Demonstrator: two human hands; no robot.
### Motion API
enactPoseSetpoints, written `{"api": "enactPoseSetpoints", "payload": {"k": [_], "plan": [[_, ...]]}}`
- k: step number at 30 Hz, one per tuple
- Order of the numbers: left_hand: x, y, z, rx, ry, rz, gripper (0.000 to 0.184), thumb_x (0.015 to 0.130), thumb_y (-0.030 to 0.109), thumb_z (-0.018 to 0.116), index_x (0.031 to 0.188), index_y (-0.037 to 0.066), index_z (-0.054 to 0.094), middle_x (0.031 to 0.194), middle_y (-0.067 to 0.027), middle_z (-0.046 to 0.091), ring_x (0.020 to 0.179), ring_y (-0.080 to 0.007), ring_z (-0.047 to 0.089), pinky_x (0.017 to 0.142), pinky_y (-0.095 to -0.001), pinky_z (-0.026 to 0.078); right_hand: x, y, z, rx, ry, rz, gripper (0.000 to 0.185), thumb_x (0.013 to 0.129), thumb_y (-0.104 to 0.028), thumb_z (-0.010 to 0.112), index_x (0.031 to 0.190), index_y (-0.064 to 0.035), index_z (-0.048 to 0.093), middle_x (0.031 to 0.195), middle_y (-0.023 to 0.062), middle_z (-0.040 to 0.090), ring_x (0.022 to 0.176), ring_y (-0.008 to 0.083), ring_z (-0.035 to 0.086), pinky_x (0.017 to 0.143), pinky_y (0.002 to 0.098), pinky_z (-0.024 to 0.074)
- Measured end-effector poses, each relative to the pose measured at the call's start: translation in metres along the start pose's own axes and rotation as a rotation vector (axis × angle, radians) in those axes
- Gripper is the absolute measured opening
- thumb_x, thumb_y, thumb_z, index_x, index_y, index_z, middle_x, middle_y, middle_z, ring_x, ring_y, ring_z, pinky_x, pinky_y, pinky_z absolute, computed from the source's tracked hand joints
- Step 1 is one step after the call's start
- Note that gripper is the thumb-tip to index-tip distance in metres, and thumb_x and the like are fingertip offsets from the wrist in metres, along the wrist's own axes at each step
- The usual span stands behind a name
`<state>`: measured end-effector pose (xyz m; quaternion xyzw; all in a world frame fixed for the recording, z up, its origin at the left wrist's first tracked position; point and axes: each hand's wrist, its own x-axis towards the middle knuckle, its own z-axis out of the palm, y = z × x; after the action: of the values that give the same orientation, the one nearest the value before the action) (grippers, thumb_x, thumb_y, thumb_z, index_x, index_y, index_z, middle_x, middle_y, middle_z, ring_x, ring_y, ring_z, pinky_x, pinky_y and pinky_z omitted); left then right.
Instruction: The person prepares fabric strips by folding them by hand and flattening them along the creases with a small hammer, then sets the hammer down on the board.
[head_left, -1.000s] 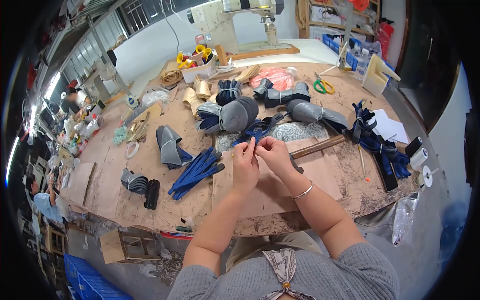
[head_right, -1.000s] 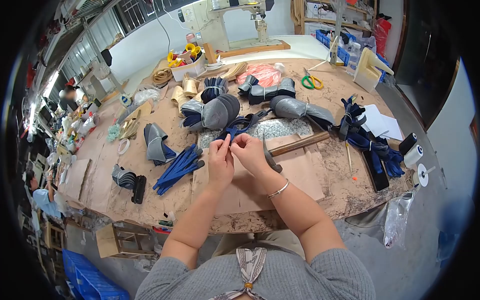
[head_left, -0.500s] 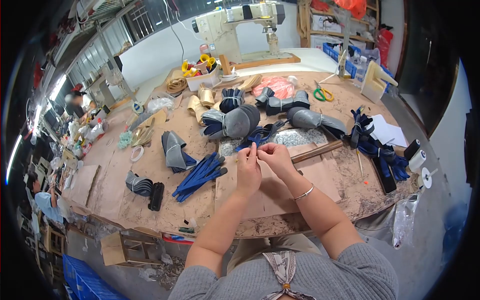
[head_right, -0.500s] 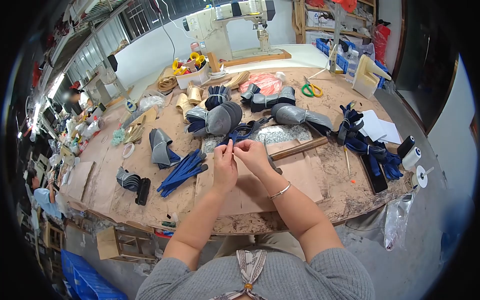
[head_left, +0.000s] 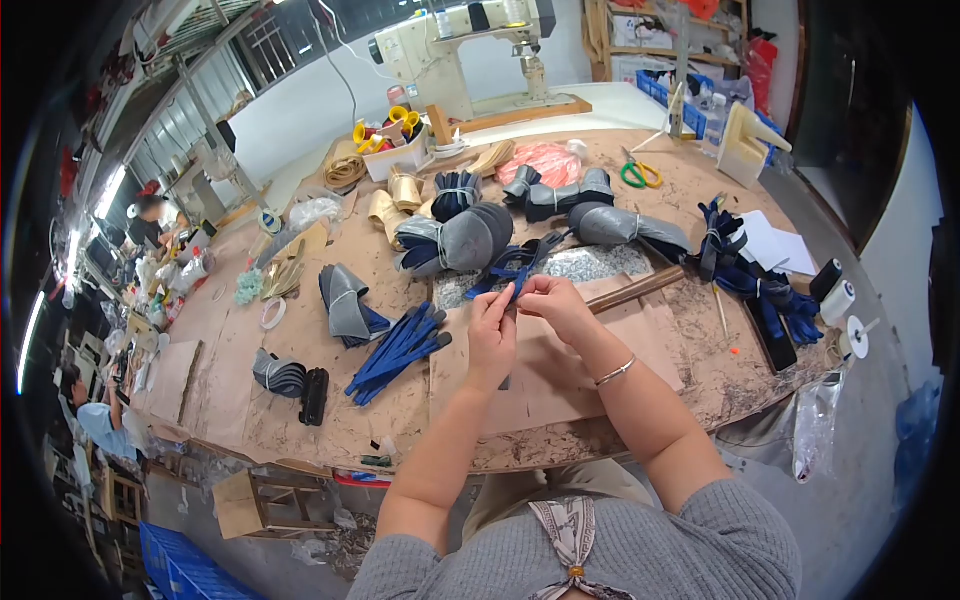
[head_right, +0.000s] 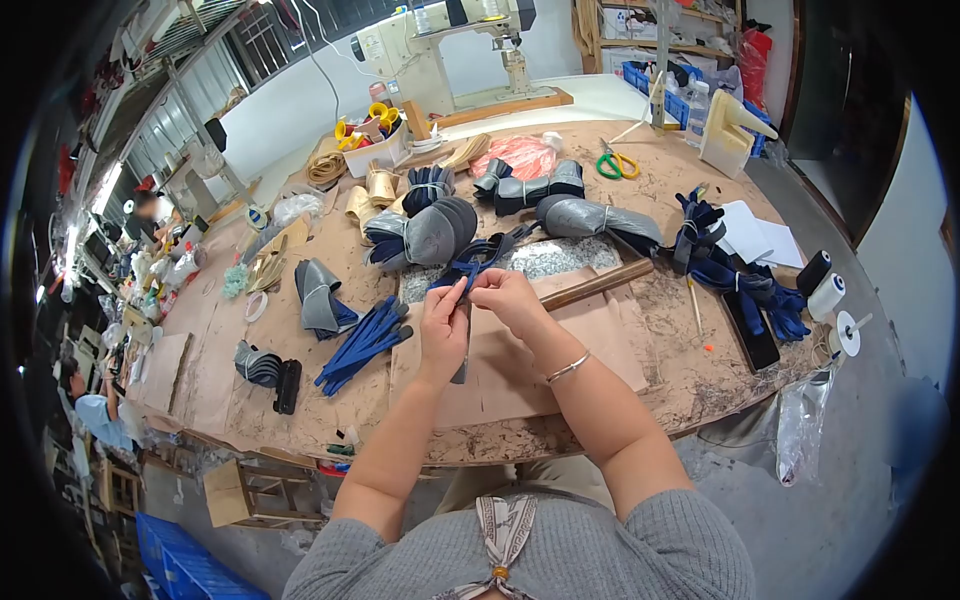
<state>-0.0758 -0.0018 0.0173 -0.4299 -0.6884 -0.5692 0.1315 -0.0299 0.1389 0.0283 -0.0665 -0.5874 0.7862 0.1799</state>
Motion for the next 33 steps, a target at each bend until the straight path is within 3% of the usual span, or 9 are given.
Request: {"api": "enactPoseSetpoints", "payload": {"k": [6,12,15,19,20,23,24,28,33], "plan": [[-0.001,-0.005,-0.002,-0.195,-0.062,-0.079,0.042,0.089,-0.012,0.050,0.125,0.003,0.064,0.104,-0.0076,0.056,0.089,-0.0157,0.057,0.080,-0.0261,0.049,-0.005,-0.005,0.007,-0.454,0.111,-0.342,0.006,0.077,-0.005,0.066,0.075,0.0004,0.065,0.075,0.0033,0.062,0.067,0.0090,0.061,0.061,0.0244,0.0510],[0.001,-0.007,0.002,-0.712,0.042,-0.442,0.024,0.097,0.003,0.052,0.120,0.001,0.046,0.104,-0.0096,0.055,0.092,-0.0148,0.061,0.083,-0.0286,0.055,-0.007,-0.007,0.012,-0.327,0.048,-0.101,0.007,0.080,-0.004,0.066,0.081,0.0023,0.065,0.082,0.0053,0.065,0.072,0.0106,0.064,0.063,0.0254,0.0555],[0.008,-0.018,-0.008,-0.729,0.179,-0.701,0.025,0.097,0.006,0.054,0.120,0.002,0.046,0.105,-0.0092,0.056,0.087,-0.0164,0.064,0.078,-0.0291,0.056,-0.006,-0.004,0.013,-0.138,0.068,0.011,0.008,0.083,-0.007,0.066,0.087,0.0010,0.065,0.081,0.0046,0.064,0.074,0.0107,0.064,0.064,0.0255,0.0566],[0.006,-0.029,-0.012,-0.498,0.026,-0.891,0.028,0.096,0.011,0.057,0.120,0.001,0.047,0.104,-0.0092,0.058,0.075,-0.0153,0.065,0.063,-0.0263,0.055,-0.005,0.004,0.011,-0.265,0.070,0.083,0.010,0.088,-0.011,0.063,0.091,-0.0012,0.064,0.084,0.0040,0.065,0.077,0.0097,0.064,0.062,0.0239,0.0559],[0.007,-0.032,-0.016,-0.297,0.056,-0.694,0.028,0.095,0.013,0.059,0.118,0.001,0.049,0.101,-0.0097,0.060,0.068,-0.0135,0.064,0.054,-0.0244,0.053,-0.004,0.006,0.008,-0.273,0.055,0.153,0.024,0.084,-0.016,0.071,0.099,0.0011,0.064,0.088,0.0068,0.066,0.082,0.0130,0.064,0.067,0.0270,0.0565],[0.009,-0.038,-0.031,-0.123,0.155,-0.577,0.027,0.095,0.014,0.061,0.117,0.001,0.051,0.099,-0.0098,0.060,0.066,-0.0124,0.063,0.050,-0.0238,0.052,-0.009,0.010,0.008,-0.732,-0.035,-0.037,0.044,0.077,-0.023,0.081,0.106,0.0052,0.062,0.092,0.0114,0.066,0.087,0.0197,0.065,0.076,0.0316,0.0559],[0.010,-0.041,-0.034,-0.186,0.069,-0.712,0.028,0.095,0.014,0.060,0.117,0.000,0.050,0.100,-0.0108,0.060,0.067,-0.0140,0.064,0.054,-0.0246,0.054,-0.008,0.011,0.010,-0.746,-0.083,-0.002,0.065,0.067,-0.026,0.088,0.114,0.0085,0.059,0.099,0.0179,0.067,0.093,0.0300,0.066,0.084,0.0361,0.0538],[0.010,-0.029,-0.033,-0.393,-0.090,-0.896,0.032,0.093,0.011,0.063,0.120,-0.001,0.049,0.103,-0.0117,0.062,0.079,-0.0180,0.066,0.066,-0.0273,0.057,-0.015,0.024,0.020,-1.072,-0.045,-0.273,0.073,0.063,-0.014,0.085,0.124,0.0071,0.052,0.101,0.0235,0.066,0.094,0.0382,0.065,0.085,0.0393,0.0533],[0.001,-0.039,-0.025,-0.256,-0.103,-0.667,0.033,0.086,0.006,0.072,0.114,-0.004,0.055,0.102,-0.0124,0.065,0.085,-0.0172,0.066,0.070,-0.0273,0.057,-0.016,0.023,0.026,-0.743,-0.004,-0.246,0.059,0.069,-0.004,0.077,0.122,0.0033,0.053,0.094,0.0211,0.066,0.087,0.0349,0.067,0.079,0.0385,0.0539]]}}
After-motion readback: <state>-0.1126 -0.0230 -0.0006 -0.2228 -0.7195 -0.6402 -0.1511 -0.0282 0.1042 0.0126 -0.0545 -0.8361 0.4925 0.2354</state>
